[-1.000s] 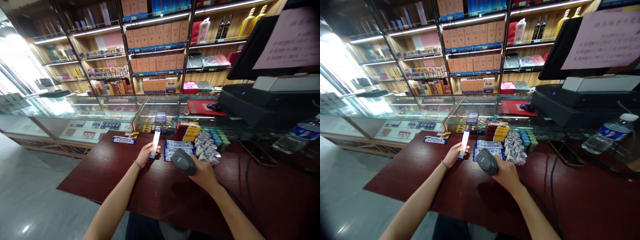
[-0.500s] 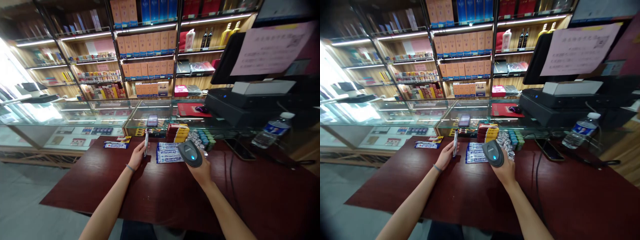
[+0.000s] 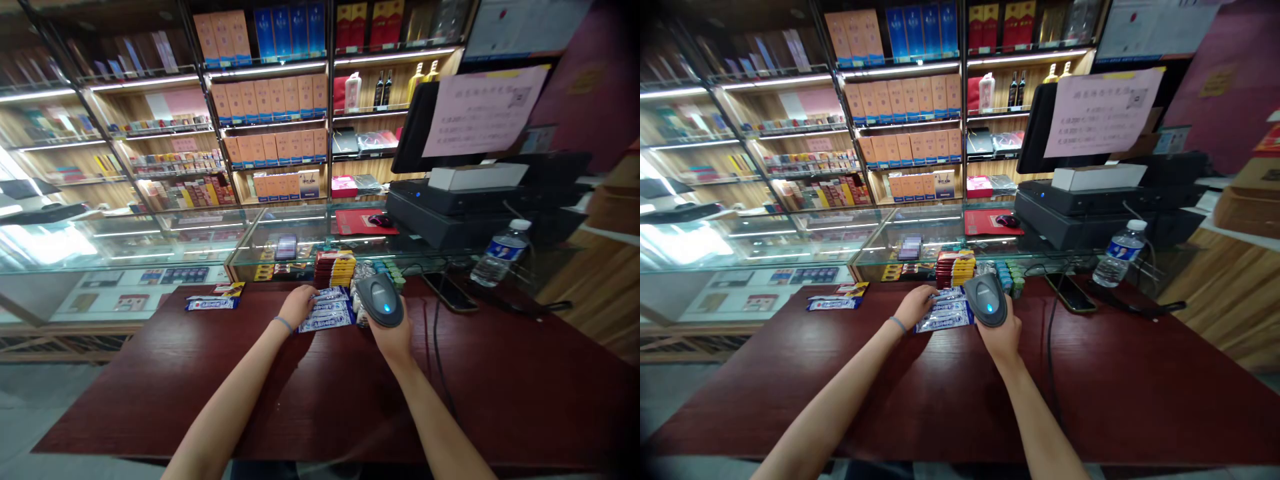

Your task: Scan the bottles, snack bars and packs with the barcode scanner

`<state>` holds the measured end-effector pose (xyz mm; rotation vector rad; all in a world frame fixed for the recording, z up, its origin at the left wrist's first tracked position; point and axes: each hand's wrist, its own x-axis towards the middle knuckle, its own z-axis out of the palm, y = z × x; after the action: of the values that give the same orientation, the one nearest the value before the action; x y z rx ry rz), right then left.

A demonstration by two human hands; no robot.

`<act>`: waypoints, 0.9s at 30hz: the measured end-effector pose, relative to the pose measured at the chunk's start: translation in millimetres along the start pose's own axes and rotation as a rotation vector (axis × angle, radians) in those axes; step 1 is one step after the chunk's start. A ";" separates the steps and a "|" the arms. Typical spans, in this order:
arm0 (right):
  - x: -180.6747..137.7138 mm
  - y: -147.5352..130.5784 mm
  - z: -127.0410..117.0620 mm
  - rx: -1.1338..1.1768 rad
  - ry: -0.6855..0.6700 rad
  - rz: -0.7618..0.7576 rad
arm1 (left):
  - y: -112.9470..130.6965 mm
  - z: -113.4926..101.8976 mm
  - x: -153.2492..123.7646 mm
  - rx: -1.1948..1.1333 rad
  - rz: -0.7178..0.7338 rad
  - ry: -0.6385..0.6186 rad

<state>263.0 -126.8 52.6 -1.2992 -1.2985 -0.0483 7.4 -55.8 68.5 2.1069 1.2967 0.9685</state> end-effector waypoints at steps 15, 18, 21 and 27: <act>2.0 -2.0 -3.5 0.042 0.004 -0.083 | -1.0 20.7 17.4 0.060 -0.016 -0.012; 1.0 -4.1 -3.4 0.021 0.015 -0.085 | -2.0 15.8 11.7 0.011 0.003 0.025; -0.4 -5.0 -2.8 0.025 0.004 -0.068 | -10.2 4.1 0.3 -0.057 -0.024 0.100; -5.2 -3.6 -0.4 0.070 -0.053 -0.132 | -46.2 -47.3 -39.7 0.027 -0.070 0.291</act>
<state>258.9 -131.6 51.4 -1.1615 -1.4182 -0.0607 -67.0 -69.8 53.3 1.9788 1.5196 1.2690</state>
